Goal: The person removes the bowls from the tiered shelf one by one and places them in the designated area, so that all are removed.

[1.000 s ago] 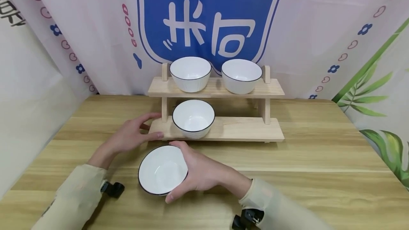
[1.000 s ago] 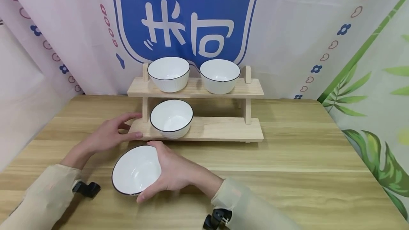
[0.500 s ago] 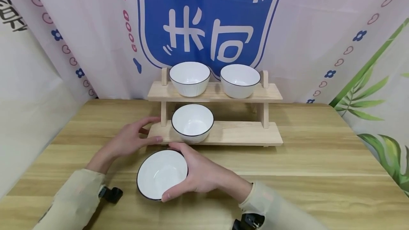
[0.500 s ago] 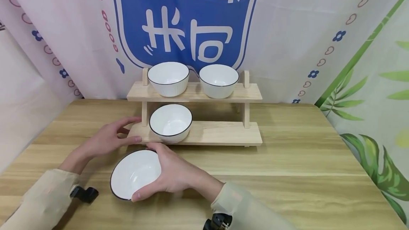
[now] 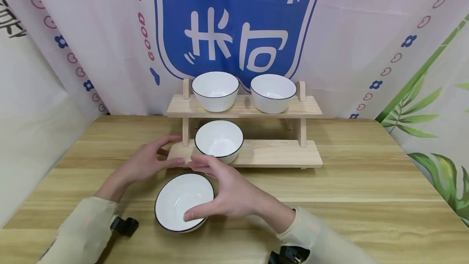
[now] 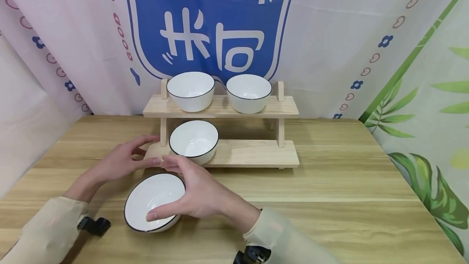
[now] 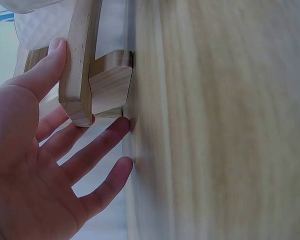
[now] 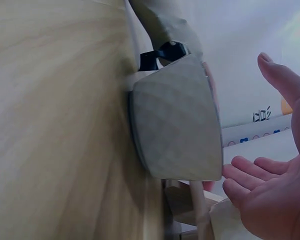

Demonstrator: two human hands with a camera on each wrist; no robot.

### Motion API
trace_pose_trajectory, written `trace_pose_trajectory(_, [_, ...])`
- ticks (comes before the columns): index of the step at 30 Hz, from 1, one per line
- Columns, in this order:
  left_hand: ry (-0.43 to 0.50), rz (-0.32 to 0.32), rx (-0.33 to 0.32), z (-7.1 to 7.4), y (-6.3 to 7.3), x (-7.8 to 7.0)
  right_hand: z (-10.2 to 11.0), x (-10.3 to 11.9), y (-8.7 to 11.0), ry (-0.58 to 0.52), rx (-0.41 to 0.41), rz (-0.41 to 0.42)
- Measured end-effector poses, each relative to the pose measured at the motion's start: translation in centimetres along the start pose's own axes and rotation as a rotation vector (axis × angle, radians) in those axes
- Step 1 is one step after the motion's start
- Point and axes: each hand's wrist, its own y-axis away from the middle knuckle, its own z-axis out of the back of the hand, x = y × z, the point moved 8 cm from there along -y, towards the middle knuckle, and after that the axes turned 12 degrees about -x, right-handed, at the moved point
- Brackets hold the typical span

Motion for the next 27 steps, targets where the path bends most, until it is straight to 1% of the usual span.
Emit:
trace_pose_trajectory(2, [-0.002,0.003,0.002,0.0,0.0,0.1,0.2,0.6,0.1,-0.015,-0.001,0.02])
trace_pose_trajectory(7, [-0.011,0.017,0.008,0.0,0.1,0.2,1.0,1.6,0.2,-0.054,-0.02,0.04])
trace_pose_trajectory(9, [-0.011,0.023,0.008,0.0,0.1,0.2,1.5,1.9,0.2,-0.076,-0.035,0.045])
trace_pose_trajectory(11, [-0.011,0.023,0.009,0.0,0.1,0.2,2.0,2.3,0.2,-0.092,-0.058,0.067])
trace_pose_trajectory(15, [-0.014,0.024,0.01,0.0,0.0,0.2,3.5,2.9,0.0,-0.112,-0.147,0.108])
trace_pose_trajectory(18, [-0.015,0.028,0.014,0.0,0.0,0.2,4.9,3.1,-0.1,-0.101,-0.24,0.159])
trace_pose_trajectory(20, [-0.016,0.027,0.016,-0.1,0.0,0.3,5.7,3.0,-0.2,-0.088,-0.298,0.173])
trace_pose_trajectory(23, [-0.015,0.017,0.014,-0.1,-0.1,0.2,6.9,2.4,-0.5,-0.057,-0.359,0.158])
trace_pose_trajectory(27, [-0.012,0.011,0.009,-0.1,-0.1,0.2,7.9,1.2,-0.9,-0.021,-0.393,0.112])
